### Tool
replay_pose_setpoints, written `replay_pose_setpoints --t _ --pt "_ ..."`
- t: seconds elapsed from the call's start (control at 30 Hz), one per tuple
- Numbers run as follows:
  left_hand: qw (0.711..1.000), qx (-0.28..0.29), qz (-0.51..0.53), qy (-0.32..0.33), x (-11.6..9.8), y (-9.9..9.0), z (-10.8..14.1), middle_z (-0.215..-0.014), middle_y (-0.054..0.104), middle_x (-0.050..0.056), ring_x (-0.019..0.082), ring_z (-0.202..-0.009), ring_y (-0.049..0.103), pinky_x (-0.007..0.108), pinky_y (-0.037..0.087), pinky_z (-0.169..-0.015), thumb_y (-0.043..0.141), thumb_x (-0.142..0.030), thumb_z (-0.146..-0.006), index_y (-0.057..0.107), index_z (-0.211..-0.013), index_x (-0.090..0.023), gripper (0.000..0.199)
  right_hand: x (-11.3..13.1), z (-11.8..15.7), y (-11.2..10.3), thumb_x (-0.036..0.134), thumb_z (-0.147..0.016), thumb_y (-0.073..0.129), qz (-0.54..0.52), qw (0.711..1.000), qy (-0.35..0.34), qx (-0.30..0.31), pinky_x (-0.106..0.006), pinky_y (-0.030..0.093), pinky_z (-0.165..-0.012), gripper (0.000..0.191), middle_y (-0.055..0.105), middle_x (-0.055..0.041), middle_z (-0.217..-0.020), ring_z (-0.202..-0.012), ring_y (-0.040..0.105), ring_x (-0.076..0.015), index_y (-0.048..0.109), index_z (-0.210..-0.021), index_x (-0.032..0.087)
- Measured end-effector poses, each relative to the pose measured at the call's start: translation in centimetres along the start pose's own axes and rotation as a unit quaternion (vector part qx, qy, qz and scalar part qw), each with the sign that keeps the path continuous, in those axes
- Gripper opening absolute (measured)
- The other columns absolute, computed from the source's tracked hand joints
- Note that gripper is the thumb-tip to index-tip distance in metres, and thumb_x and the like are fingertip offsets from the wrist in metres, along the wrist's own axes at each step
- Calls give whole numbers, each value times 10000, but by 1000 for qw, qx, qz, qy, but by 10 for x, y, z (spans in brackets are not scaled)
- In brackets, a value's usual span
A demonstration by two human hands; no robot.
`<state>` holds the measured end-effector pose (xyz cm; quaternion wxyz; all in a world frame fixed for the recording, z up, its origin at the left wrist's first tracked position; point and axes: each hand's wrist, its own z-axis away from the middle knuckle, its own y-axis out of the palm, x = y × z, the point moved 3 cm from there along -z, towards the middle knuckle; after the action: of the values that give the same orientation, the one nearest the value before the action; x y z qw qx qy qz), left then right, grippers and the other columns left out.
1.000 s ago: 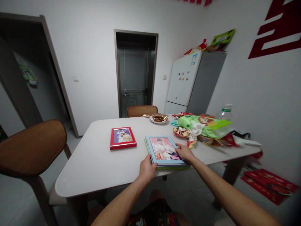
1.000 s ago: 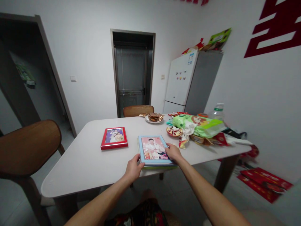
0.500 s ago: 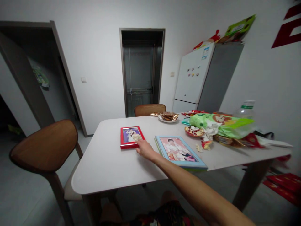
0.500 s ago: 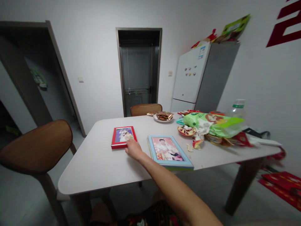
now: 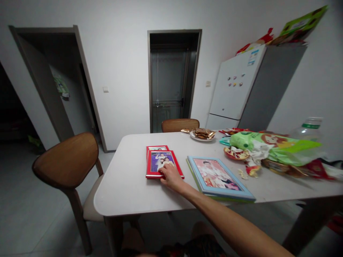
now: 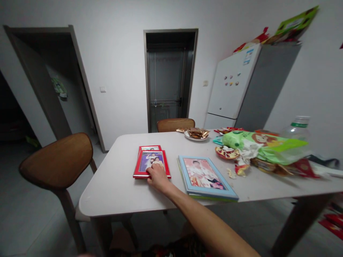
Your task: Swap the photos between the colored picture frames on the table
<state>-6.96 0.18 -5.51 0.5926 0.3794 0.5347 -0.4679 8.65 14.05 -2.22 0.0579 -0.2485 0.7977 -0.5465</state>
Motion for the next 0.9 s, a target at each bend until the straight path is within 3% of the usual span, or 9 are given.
replay_pose_setpoints --t 0.1,0.2,0.23,0.3,0.4,0.57,0.67,0.8,0.9 --pt "995 61 -29 80 -42 3 10 -954 595 33 220 -949 519 330 468 -786 495 -244 -732 570 -952 -243 233 12 17 -22 172 -638 552 -64 996 -1 -57 -323 334 -787 246 517 -61 -863 -853 434 -190 584 -883 176" --pt "968 123 -102 191 -43 22 -2 -1060 560 84 236 -1007 502 387 412 -855 549 -240 -671 491 -1043 -157 386 25 36 -50 140 -649 513 -165 977 21 -134 -320 362 -774 214 523 -46 -861 -844 455 -178 555 -855 180" --pt "964 119 -121 204 -39 29 -9 -1138 513 115 247 -1056 471 405 390 -880 562 -245 -655 421 -1128 -134 506 28 42 -57 135 -650 501 -201 966 39 -157 -320 372 -769 209 526 -42 -865 -846 464 -176 544 -850 180" --pt "955 110 -149 234 -33 47 -19 -1250 409 160 259 -1155 379 424 322 -949 587 -243 -625 302 -1222 -99 677 31 56 -67 155 -658 497 -277 937 90 -193 -320 392 -754 208 535 -40 -875 -842 486 -174 522 -862 178" --pt "928 125 -178 301 -29 76 -21 -1310 328 171 260 -1212 299 433 249 -1006 605 -218 -590 241 -1258 -89 772 31 75 -72 248 -662 533 -386 876 176 -231 -318 421 -722 248 556 -46 -886 -812 521 -173 496 -895 172" --pt "852 195 -203 442 -34 108 -2 -1360 251 149 239 -1250 227 436 254 -1016 540 -146 -618 143 -1304 -114 794 28 101 -78 318 -614 608 -488 788 254 -277 -318 417 -787 332 586 -40 -885 -839 536 -171 498 -891 173" --pt "809 206 -265 483 -39 105 10 -1375 231 129 219 -1265 189 423 244 -1023 481 -95 -652 163 -1308 -134 730 28 113 -79 317 -602 625 -582 716 275 -271 -302 442 -756 397 594 -24 -938 -853 548 -169 490 -954 196" --pt "752 225 -414 461 -38 82 14 -1340 318 122 230 -1235 267 429 283 -993 427 -77 -702 314 -1262 -159 577 22 125 -68 321 -587 638 -702 609 300 -218 -284 482 -622 532 600 -13 -966 -784 581 -165 445 -1075 234" --pt "723 230 -487 432 -31 64 8 -1322 360 87 229 -1206 325 439 310 -966 419 -89 -734 359 -1238 -221 524 10 129 -53 328 -580 648 -706 600 335 -172 -281 476 -594 615 633 -9 -845 -696 594 -163 417 -1139 220"
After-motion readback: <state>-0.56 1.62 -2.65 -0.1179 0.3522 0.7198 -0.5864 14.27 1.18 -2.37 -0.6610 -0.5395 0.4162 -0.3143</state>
